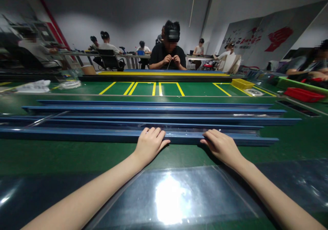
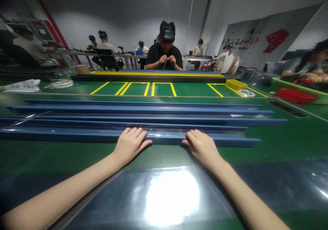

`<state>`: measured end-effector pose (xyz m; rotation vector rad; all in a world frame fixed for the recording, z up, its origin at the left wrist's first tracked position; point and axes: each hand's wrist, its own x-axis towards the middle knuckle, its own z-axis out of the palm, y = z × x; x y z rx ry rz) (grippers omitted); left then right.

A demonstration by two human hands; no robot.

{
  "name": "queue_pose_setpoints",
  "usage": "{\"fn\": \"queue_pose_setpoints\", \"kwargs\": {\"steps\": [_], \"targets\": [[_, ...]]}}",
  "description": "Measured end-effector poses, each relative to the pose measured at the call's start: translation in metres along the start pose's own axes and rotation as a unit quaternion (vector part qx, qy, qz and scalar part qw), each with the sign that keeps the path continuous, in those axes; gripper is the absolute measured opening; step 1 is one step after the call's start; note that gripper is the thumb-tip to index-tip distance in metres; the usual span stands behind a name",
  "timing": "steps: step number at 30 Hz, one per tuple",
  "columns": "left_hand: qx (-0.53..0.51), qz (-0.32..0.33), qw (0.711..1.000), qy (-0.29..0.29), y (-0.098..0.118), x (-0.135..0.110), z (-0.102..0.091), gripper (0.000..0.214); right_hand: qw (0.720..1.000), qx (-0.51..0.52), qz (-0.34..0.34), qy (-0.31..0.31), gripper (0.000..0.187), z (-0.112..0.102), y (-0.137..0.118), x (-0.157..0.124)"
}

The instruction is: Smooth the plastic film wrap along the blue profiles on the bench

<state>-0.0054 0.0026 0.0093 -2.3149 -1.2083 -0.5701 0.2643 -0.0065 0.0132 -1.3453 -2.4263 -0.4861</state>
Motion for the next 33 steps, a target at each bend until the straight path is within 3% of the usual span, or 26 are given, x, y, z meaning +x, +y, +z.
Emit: {"fn": "queue_pose_setpoints", "kwargs": {"steps": [33], "targets": [[-0.007,0.004,1.000,0.000,-0.0013,0.0002,0.0024,0.031,1.000,0.017,0.015,-0.018,0.027,-0.0006,0.0015,0.0008]]}}
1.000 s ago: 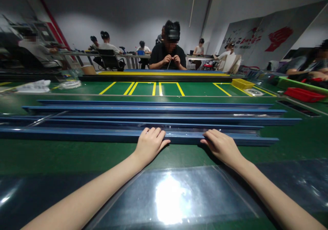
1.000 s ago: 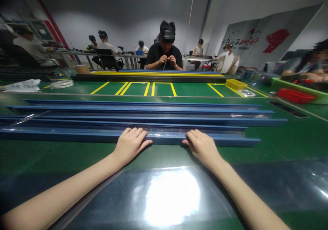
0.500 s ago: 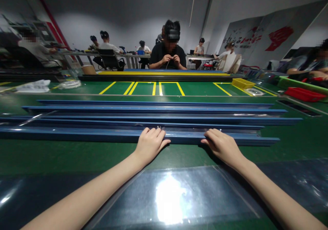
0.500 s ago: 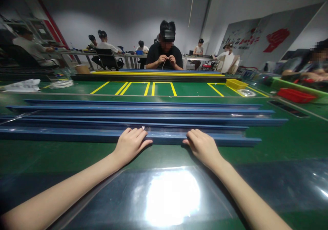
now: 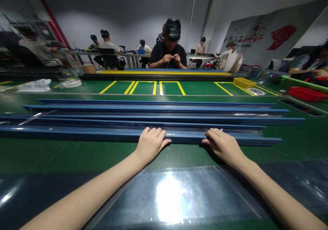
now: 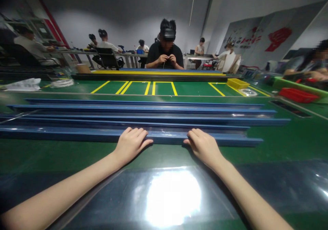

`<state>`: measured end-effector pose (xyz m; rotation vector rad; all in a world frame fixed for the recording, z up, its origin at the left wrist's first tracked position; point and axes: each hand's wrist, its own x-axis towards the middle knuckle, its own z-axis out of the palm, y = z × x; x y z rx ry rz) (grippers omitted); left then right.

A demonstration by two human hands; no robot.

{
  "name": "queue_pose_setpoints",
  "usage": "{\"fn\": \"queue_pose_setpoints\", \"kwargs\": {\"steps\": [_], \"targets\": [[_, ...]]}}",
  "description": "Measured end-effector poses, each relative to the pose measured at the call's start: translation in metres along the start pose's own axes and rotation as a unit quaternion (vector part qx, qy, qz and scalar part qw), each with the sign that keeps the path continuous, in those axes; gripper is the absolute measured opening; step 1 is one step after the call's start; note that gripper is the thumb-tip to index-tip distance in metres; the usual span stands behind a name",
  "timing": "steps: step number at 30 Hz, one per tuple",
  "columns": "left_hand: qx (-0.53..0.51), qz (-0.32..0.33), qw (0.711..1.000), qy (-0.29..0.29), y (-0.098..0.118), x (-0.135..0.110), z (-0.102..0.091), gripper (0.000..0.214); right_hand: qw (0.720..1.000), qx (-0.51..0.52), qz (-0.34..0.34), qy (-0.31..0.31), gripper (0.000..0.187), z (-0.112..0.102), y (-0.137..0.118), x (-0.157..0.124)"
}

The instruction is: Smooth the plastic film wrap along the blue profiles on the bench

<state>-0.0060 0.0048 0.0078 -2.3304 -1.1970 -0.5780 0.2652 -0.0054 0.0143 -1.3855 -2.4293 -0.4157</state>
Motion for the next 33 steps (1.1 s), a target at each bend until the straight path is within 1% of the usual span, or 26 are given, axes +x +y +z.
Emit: {"fn": "queue_pose_setpoints", "kwargs": {"steps": [16,23,33], "targets": [[-0.003,-0.008,1.000,-0.018,0.0010,-0.0007,-0.0016,0.028,1.000,-0.007,0.002,-0.007,0.027,-0.0016,-0.0012,0.0007],[0.000,-0.014,1.000,-0.004,0.0008,-0.0013,-0.0004,0.030,1.000,-0.011,0.002,-0.007,0.027,-0.0015,-0.0018,0.0006],[0.006,-0.029,0.999,-0.013,0.0012,-0.0004,-0.0013,0.032,1.000,-0.006,-0.003,-0.008,0.027,-0.0023,-0.0019,0.0012]]}}
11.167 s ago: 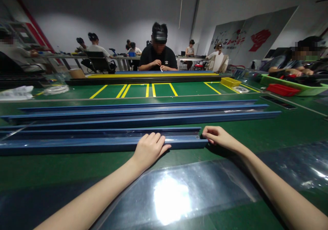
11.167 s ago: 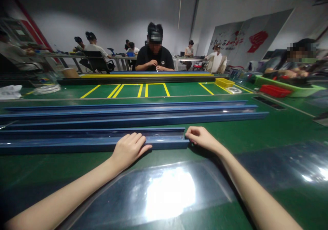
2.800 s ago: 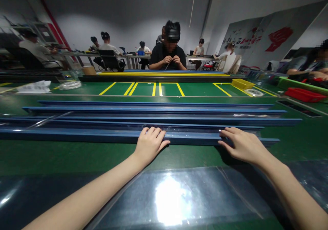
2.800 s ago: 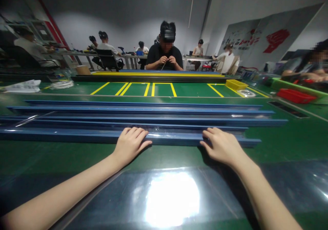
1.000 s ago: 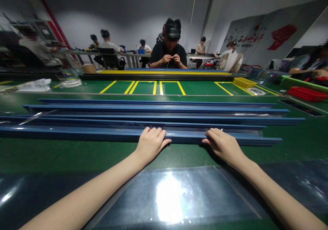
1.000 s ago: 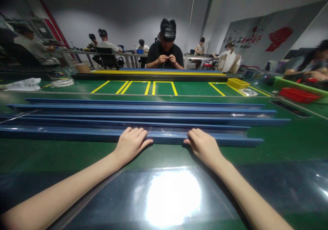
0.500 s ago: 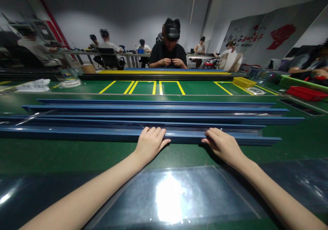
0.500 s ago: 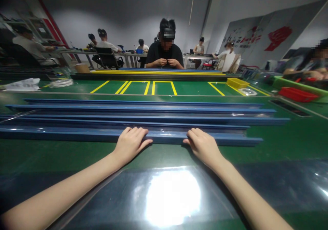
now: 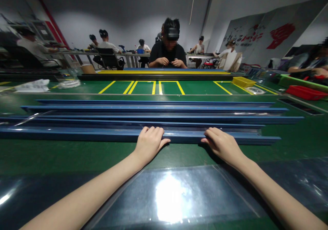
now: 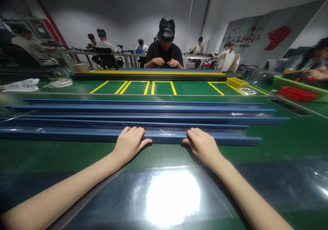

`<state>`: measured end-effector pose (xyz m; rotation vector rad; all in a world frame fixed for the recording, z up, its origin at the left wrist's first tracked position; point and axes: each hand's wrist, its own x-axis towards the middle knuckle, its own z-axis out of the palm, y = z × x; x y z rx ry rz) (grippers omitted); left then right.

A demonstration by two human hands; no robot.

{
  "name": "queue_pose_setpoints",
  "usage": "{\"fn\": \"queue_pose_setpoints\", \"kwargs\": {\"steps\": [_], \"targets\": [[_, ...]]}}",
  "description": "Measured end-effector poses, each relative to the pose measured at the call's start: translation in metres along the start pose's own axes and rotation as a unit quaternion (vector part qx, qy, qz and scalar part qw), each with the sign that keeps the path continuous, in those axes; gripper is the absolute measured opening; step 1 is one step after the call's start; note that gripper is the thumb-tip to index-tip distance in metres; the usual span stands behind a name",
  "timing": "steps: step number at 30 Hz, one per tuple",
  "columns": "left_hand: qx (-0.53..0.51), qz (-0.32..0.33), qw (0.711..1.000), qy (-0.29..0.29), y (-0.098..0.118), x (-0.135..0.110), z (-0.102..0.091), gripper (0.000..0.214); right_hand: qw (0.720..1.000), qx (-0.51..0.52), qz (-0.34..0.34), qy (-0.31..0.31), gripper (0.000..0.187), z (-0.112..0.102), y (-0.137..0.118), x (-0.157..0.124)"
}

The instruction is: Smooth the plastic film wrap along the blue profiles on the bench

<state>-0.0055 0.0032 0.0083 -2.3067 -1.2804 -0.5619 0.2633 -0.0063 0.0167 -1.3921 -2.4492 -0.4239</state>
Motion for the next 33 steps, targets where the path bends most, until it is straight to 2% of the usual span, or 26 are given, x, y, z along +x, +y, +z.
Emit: {"fn": "queue_pose_setpoints", "kwargs": {"steps": [23,33], "targets": [[-0.002,-0.009,1.000,0.004,0.0004,0.0005,-0.0013,0.033,1.000,0.003,0.017,-0.011,0.028,-0.0013,-0.0004,0.0004],[0.008,0.006,1.000,0.003,0.0005,0.0000,-0.0005,0.033,1.000,0.001,0.010,-0.006,0.027,-0.0018,0.0004,0.0005]]}}
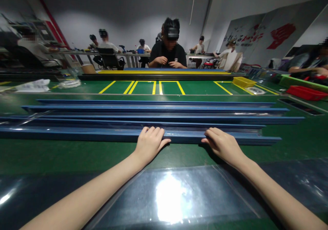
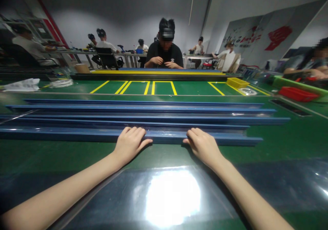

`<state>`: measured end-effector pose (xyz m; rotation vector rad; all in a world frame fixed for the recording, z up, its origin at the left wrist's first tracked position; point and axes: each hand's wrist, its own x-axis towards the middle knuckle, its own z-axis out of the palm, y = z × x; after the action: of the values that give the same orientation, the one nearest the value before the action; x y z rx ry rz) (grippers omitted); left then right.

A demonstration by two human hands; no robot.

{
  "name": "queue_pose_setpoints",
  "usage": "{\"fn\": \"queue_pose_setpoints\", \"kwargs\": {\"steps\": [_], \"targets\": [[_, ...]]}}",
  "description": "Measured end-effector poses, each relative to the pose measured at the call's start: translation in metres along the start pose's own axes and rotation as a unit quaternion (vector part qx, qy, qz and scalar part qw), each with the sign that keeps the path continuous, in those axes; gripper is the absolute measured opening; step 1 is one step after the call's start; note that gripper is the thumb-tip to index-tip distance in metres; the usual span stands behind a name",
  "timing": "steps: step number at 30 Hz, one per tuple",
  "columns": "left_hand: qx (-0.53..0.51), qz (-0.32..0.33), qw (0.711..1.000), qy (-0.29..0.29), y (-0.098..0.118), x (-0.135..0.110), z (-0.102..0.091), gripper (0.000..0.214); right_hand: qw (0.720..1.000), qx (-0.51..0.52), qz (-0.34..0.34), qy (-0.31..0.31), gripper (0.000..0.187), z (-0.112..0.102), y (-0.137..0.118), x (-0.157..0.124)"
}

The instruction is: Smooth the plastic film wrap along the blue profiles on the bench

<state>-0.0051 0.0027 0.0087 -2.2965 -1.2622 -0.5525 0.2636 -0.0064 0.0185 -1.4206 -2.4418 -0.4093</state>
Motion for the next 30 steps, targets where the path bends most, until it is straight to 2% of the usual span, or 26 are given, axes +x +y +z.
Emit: {"fn": "queue_pose_setpoints", "kwargs": {"steps": [10,18,22,27,30], "targets": [[-0.047,0.014,0.998,0.028,-0.004,-0.003,0.001,0.033,0.999,-0.019,0.003,-0.048,0.020,-0.009,0.007,0.004],[-0.042,-0.003,0.998,0.042,-0.004,-0.002,0.001,0.034,0.993,-0.047,0.079,-0.077,0.023,-0.010,0.056,-0.015],[-0.033,-0.019,0.998,0.044,-0.003,-0.001,0.004,0.039,0.994,-0.012,0.078,-0.070,0.027,-0.004,0.073,-0.023],[-0.029,-0.019,0.999,0.032,-0.003,0.000,0.006,0.034,0.997,-0.033,0.041,-0.049,0.039,0.001,0.066,-0.021],[-0.023,-0.016,0.999,0.023,-0.003,0.000,0.006,0.032,0.997,-0.059,0.016,-0.048,0.037,0.000,0.052,-0.015]]}}
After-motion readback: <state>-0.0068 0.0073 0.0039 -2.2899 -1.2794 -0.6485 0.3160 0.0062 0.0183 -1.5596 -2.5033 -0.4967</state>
